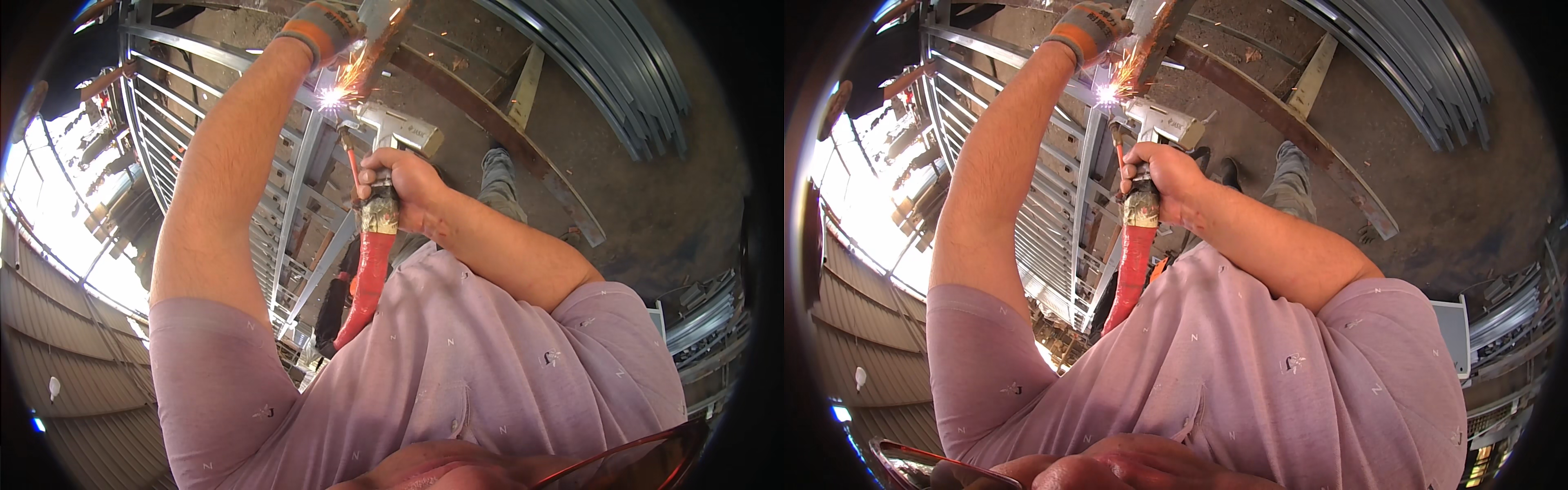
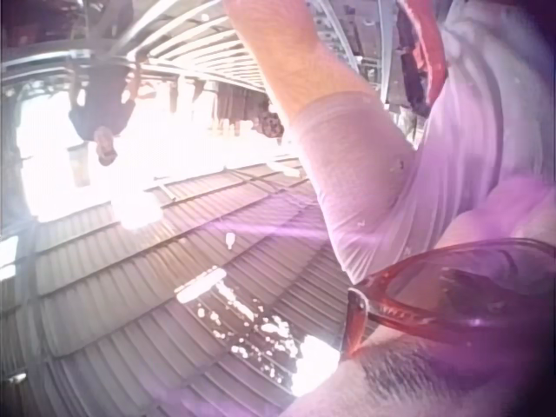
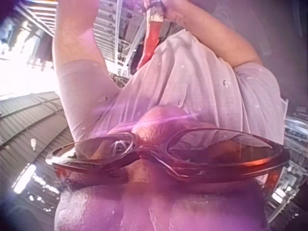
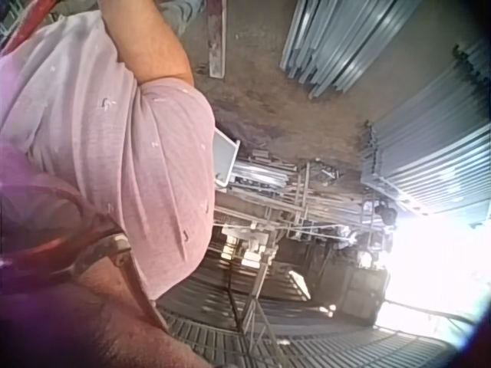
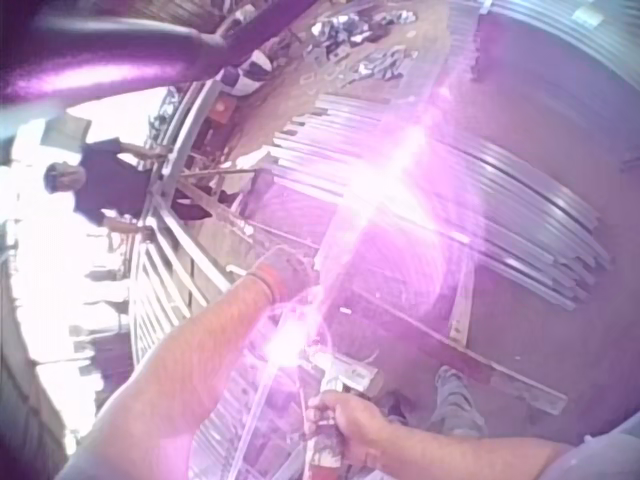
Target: The person welds a metal frame using a handheld welding torch. They move along the frame, applying welds at various joints and seams while sparks fly. The person adjusts their position and the torch angle to reach different sections of the frame.
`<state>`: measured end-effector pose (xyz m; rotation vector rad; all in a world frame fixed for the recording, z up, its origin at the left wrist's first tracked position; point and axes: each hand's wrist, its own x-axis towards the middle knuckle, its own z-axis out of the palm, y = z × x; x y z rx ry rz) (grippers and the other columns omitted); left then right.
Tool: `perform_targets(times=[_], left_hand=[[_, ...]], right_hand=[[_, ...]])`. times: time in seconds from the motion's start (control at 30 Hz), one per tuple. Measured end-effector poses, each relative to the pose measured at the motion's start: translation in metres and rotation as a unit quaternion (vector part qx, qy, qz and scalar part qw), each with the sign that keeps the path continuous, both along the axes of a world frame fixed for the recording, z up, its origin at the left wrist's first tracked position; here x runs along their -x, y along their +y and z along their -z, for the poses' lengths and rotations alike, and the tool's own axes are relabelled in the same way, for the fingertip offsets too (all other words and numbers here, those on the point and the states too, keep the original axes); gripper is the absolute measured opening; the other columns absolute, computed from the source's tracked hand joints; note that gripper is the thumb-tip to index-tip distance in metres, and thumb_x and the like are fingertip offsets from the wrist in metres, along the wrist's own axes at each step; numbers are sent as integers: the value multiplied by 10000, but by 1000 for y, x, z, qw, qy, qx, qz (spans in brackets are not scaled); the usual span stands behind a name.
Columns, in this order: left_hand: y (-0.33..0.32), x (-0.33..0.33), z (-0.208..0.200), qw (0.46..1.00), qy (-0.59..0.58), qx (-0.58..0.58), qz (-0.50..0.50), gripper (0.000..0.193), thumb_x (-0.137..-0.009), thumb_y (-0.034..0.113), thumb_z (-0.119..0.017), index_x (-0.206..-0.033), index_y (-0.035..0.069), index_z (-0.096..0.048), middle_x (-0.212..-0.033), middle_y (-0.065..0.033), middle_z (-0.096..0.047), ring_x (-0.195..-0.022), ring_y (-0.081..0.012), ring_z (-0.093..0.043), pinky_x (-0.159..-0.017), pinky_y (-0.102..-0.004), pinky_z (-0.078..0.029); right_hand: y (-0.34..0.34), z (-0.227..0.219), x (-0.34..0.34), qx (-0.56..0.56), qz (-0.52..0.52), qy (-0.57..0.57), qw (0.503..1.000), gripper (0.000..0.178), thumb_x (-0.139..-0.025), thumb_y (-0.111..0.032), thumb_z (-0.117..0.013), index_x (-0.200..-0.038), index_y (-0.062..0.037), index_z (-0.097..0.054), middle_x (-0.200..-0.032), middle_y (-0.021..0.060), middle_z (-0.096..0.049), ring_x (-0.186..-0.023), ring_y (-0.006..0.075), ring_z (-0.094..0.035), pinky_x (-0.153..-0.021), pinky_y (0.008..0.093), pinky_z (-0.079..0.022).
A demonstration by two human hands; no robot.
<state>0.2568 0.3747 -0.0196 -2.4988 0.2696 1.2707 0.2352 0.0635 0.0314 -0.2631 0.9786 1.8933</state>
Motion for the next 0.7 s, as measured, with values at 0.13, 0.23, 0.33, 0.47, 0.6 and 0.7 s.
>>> perform_targets(times=[0.13,0.23,0.33,0.47,0.6,0.7], left_hand=[[-3,-2,-15,998,-31,2,48,232,-1026,192,-662,-1147,154,-856,-1209,-136,-851,-1091,-315,-833,-879,-486,-649],[-1,-10,-32,1000,4,-2,20,225,-997,181,-711,-1179,154,-840,-1215,-124,-843,-1123,-314,-822,-893,-475,-647],[8,0,-30,999,-21,-6,30,228,-980,187,-737,-1183,156,-835,-1213,-119,-839,-1123,-313,-822,-896,-469,-647],[13,3,-40,999,-36,10,28,242,-934,198,-787,-1170,168,-835,-1188,-111,-840,-1102,-318,-823,-900,-461,-647],[13,42,-47,981,-168,-27,-89,319,-921,215,-820,-1227,130,-789,-1233,-124,-815,-1143,-334,-793,-965,-455,-635],[-13,107,-80,887,-395,2,-241,482,-946,419,-875,-1310,135,-738,-1258,-105,-798,-1124,-350,-777,-963,-462,-635]], right_hand=[[-3,-6,-5,6,-7,-19,1000,50,-1033,-86,-599,-1067,-51,-586,-804,56,-635,-695,207,-652,-750,438,-605],[-6,-7,-5,10,18,-36,999,167,-1028,-85,-604,-1188,-47,-578,-806,50,-627,-698,200,-644,-717,409,-579],[-6,-12,-8,28,17,-54,998,161,-1028,-88,-607,-1183,-57,-577,-806,49,-622,-698,204,-640,-729,420,-581],[-8,-7,-5,9,12,-67,998,158,-1036,-102,-601,-1189,-73,-576,-806,39,-610,-709,204,-635,-771,470,-596],[-9,-19,-4,2,-11,-83,996,153,-1039,-113,-595,-1186,-78,-577,-811,38,-605,-733,213,-637,-785,476,-599],[-10,-12,3,5,11,-104,994,125,-1034,-111,-604,-1153,-76,-593,-819,44,-617,-740,219,-648,-777,464,-602]])
